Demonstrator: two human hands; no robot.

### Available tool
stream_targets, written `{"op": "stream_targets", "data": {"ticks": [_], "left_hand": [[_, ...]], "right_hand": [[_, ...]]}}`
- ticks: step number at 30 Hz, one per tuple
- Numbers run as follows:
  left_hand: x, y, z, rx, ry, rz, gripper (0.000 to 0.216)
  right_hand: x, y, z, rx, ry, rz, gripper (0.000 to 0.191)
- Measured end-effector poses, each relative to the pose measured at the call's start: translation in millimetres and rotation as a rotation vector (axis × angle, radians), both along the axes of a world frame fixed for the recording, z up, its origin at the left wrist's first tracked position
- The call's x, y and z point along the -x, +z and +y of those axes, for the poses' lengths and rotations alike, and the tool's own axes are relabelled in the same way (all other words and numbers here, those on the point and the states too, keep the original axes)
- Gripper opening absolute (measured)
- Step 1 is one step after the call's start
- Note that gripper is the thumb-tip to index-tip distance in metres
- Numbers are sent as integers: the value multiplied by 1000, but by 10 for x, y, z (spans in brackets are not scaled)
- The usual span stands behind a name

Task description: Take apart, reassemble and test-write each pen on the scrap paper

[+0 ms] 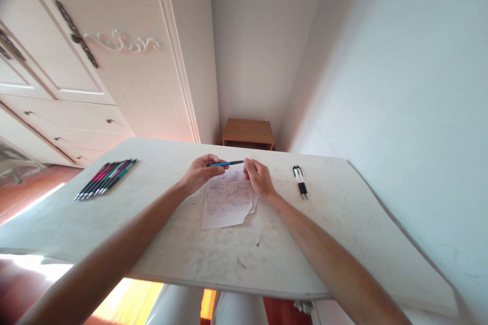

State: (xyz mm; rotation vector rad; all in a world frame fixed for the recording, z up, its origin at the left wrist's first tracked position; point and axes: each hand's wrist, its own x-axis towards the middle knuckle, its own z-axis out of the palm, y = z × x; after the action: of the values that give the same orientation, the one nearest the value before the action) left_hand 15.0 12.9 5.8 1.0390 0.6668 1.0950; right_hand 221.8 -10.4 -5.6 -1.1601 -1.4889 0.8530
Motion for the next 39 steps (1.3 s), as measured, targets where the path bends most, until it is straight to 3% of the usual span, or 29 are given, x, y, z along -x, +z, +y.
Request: {"op": "stream_targets", "data": {"ticks": [8,18,29,35,39], "left_hand": [[-2,24,-13,1,9,45,35],[-35,22,-45,-19,121,142,42],[-57,-43,-35,-282,124,422,31],[-42,-60,-1,-434,272,532,21],[-48,-22,-39,-491,293,542,20]], "right_hand": [[-86,-25,36,82,-17,173,54],[-129,-33,-59,110,34,130,54],[-178,12,-62,76,-37,65,50],[-192,11,-70,90,-3,51,51],[-205,25,-79,68,4,68,50]]}}
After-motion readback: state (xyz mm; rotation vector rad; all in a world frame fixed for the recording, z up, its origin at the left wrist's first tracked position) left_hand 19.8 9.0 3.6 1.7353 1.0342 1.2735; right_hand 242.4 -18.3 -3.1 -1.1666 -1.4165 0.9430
